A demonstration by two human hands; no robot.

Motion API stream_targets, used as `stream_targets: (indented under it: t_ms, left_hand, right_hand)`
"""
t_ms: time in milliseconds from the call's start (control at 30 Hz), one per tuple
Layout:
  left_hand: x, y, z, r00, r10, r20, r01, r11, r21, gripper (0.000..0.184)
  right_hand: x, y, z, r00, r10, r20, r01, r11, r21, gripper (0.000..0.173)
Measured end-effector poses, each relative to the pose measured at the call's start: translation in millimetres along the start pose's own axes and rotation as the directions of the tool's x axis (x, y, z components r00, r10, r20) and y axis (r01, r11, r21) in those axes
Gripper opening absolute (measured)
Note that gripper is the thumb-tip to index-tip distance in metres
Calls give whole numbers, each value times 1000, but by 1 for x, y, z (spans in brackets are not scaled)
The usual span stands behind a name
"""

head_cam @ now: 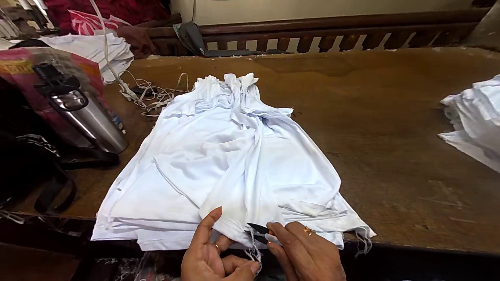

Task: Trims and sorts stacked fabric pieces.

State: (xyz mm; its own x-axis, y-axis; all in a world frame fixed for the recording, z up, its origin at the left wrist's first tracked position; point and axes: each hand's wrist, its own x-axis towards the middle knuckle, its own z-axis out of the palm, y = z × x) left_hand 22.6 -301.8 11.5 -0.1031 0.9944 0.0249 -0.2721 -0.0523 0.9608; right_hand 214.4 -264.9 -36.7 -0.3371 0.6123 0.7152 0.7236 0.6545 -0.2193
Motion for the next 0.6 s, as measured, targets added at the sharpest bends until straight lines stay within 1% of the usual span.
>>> stream_targets:
  t_ms: [167,200,233,267,300,333,367,400,433,467,500,567,600]
  left_hand:
    - [0,-3,0,999,18,30,-19,999,33,97]
    - [-1,-4,0,999,16,36,-18,999,38,98]
    - [-1,-3,0,999,16,43,-18,999,40,99]
    - [0,-4,-1,998,19,58,-22,999,35,99]
    - [0,-4,-3,996,24,80,-26,999,21,98]
    - [1,-5,-5,994,31,103,-30,999,-12,96]
    - [1,-5,-7,993,32,114,-26,998,-51,91]
    - [1,-6,-8,994,28,106,-19,996,-86,84]
    - [1,-7,-8,997,27,75,-20,995,-100,76]
    - [1,-7,-6,999,24,23,-21,994,-107,69]
    - [2,-9,-4,1000,11,-24,-13,995,-101,66]
    - [3,-13,-1,998,-5,-65,0,997,-79,69]
    - [4,-16,-2,998,10,-54,-14,997,-77,72]
  right_hand:
    - [-1,1,5,999,-23,-38,21,999,-37,35]
    - [-1,2,5,999,-15,-35,15,1000,-12,36]
    - [-2,3,5,1000,9,-25,-7,999,53,37]
    - [-2,5,4,998,57,-2,-56,983,175,38]
    - [-2,6,2,991,129,43,-136,930,342,41]
    - [-2,6,0,971,210,113,-237,812,533,44]
    - [-2,5,-1,943,278,182,-324,654,684,46]
    - [-2,4,-2,918,313,244,-381,522,763,44]
    - [-3,3,-3,900,323,292,-417,452,788,40]
    - [-3,0,-2,888,325,326,-445,423,790,35]
    - [-4,-3,1,875,330,355,-470,401,786,35]
    - [-5,-11,6,852,352,389,-505,353,787,35]
    - [-3,-16,7,842,367,395,-514,326,794,32]
